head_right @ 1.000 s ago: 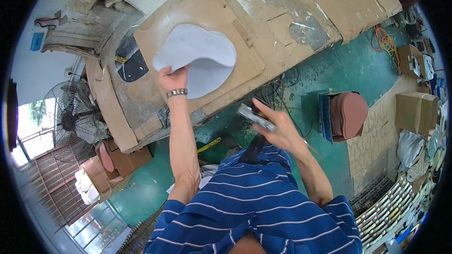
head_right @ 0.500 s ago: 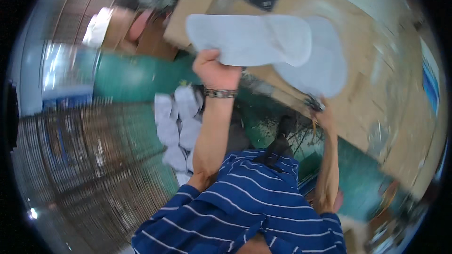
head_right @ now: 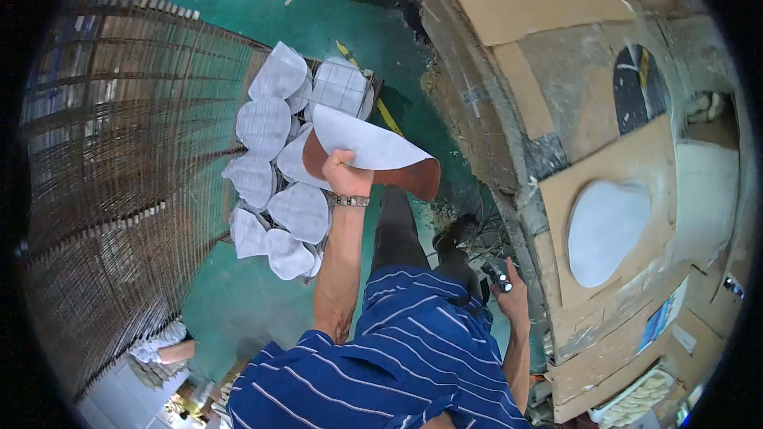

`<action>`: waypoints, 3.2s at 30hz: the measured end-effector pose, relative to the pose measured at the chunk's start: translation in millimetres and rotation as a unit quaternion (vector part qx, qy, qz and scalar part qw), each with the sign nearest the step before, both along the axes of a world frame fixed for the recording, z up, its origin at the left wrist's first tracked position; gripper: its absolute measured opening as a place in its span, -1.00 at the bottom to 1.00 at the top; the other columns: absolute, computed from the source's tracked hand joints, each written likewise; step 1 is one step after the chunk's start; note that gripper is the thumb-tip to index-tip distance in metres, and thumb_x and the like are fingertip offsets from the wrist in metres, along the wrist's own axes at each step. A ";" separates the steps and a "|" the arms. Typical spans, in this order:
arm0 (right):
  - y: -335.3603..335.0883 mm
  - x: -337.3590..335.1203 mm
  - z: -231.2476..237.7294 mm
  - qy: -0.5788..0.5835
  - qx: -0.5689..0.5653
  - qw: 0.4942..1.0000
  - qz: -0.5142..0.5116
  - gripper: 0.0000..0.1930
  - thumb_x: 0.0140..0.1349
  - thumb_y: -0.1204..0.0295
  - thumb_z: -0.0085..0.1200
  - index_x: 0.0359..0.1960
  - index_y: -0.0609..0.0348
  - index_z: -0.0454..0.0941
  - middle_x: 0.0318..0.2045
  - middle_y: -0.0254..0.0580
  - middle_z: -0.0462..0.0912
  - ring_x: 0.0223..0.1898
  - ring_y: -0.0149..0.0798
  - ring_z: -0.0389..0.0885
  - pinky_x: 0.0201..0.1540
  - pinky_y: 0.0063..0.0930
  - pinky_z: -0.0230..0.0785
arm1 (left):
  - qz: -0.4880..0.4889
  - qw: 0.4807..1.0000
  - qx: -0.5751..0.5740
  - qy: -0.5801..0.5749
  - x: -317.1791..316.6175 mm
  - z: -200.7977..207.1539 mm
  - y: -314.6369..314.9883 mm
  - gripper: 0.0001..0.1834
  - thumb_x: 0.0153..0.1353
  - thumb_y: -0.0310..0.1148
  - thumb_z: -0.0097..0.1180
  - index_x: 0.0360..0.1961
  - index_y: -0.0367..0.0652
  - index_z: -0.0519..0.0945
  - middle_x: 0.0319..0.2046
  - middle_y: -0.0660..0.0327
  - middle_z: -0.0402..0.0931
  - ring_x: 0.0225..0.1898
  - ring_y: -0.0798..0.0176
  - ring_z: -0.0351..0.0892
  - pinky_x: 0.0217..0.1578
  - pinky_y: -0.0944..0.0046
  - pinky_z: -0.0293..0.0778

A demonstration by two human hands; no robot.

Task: Picking up white foam inserts from a rack, placing them on a template, spraying them with an industrial spray gun, and returning them to the storage rack.

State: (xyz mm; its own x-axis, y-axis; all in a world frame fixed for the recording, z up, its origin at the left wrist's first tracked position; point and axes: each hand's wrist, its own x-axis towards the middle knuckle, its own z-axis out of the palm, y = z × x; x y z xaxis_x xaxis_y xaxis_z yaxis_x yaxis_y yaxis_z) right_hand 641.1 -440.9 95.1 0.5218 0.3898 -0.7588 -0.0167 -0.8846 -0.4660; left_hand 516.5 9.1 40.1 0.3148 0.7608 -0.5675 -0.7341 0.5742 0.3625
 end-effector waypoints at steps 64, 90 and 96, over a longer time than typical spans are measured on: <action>-69.2 -64.5 137.2 -0.183 0.116 0.955 -0.203 -0.41 0.09 0.53 0.27 0.25 0.28 0.53 -0.10 0.14 0.73 -0.13 -0.15 0.73 0.00 -0.36 0.49 | -0.398 0.865 0.012 0.306 -106.0 -142.2 -120.9 -0.50 0.40 -0.35 -0.01 0.35 -0.14 0.37 0.17 -0.04 0.57 0.11 0.04 0.61 0.02 0.03 0.57; -193.8 -107.8 271.1 -0.408 0.167 0.777 -0.450 -0.41 0.09 0.67 0.29 0.24 0.26 0.53 -0.10 0.10 0.70 -0.17 0.00 0.71 -0.08 -0.36 0.50 | -0.657 0.545 0.163 0.495 15.5 -126.2 -166.2 -0.58 0.36 -0.34 -0.06 0.21 -0.07 0.56 -0.07 0.14 0.67 -0.10 0.11 0.65 -0.11 -0.10 0.60; -191.1 -117.4 270.3 -0.369 0.137 0.847 -0.358 -0.37 0.03 0.65 0.32 0.24 0.22 0.54 -0.13 0.09 0.70 -0.14 0.11 0.69 -0.05 -0.28 0.52 | -0.667 0.527 0.135 0.509 6.7 -139.6 -170.3 -0.56 0.28 -0.49 -0.01 0.19 -0.09 0.57 -0.09 0.13 0.67 -0.15 0.11 0.65 -0.11 -0.17 0.58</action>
